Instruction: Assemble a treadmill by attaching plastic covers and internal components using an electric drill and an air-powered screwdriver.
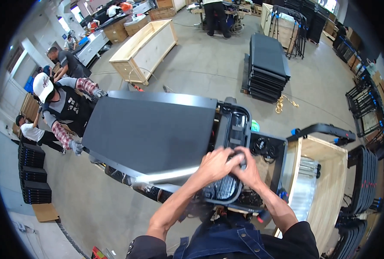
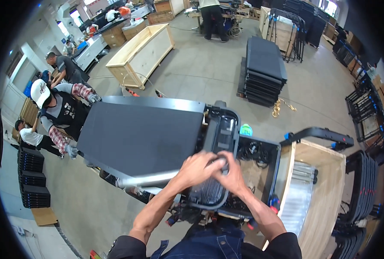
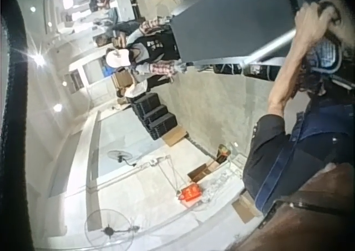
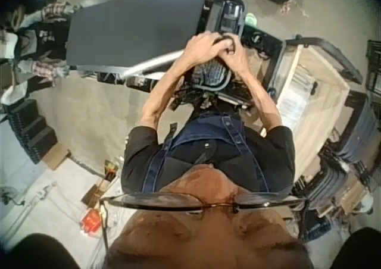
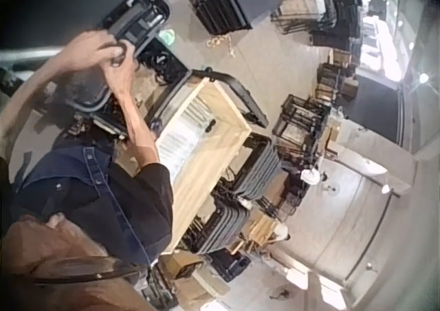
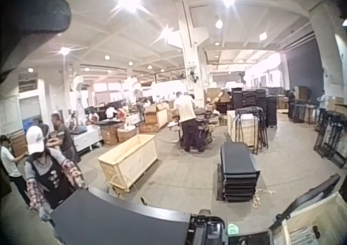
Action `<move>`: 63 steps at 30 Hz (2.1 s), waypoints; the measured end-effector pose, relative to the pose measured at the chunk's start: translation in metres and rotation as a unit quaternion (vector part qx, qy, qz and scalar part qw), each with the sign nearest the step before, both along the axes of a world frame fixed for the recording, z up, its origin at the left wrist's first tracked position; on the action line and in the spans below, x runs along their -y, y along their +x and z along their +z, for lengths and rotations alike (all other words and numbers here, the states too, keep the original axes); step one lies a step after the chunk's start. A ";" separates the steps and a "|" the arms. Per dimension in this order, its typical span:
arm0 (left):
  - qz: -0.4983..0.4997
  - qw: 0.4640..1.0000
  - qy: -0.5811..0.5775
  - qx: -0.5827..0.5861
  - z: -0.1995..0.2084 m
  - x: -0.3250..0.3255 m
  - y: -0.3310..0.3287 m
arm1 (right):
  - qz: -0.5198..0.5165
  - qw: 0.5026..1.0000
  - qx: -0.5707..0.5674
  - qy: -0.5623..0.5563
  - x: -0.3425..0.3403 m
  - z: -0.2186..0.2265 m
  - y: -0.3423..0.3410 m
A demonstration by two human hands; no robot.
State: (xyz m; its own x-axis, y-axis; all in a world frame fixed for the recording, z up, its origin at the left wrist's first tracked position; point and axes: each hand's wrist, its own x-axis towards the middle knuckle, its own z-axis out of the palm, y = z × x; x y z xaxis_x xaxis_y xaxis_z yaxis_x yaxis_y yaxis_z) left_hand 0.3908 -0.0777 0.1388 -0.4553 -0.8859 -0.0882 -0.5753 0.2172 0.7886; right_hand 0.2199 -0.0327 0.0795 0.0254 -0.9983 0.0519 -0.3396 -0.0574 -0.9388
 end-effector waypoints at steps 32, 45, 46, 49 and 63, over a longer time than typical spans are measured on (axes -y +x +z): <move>0.371 0.919 -0.075 0.110 -0.038 -0.001 0.122 | 0.317 0.876 -0.314 0.182 0.401 -0.004 0.077; 0.540 0.837 0.077 -0.043 -0.092 -0.143 0.082 | 0.169 0.957 -0.179 0.156 0.354 -0.018 0.040; 0.521 0.851 0.060 -0.019 -0.099 -0.143 0.079 | 0.161 0.946 -0.237 0.156 0.356 -0.022 0.031; 0.545 0.808 0.178 -0.135 -0.108 -0.153 0.087 | 0.142 0.964 -0.154 0.164 0.352 -0.039 0.034; 0.522 0.845 0.089 -0.078 -0.065 -0.162 0.027 | 0.121 0.978 -0.079 0.153 0.310 -0.061 -0.060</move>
State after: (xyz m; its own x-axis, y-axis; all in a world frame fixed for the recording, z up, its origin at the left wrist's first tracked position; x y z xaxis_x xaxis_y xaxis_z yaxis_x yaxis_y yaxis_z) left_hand 0.4178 0.0838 0.0735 0.5477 -0.7904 -0.2742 -0.2654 -0.4750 0.8390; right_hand 0.1600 -0.3430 0.0182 0.2474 -0.9299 -0.2721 -0.4924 0.1212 -0.8619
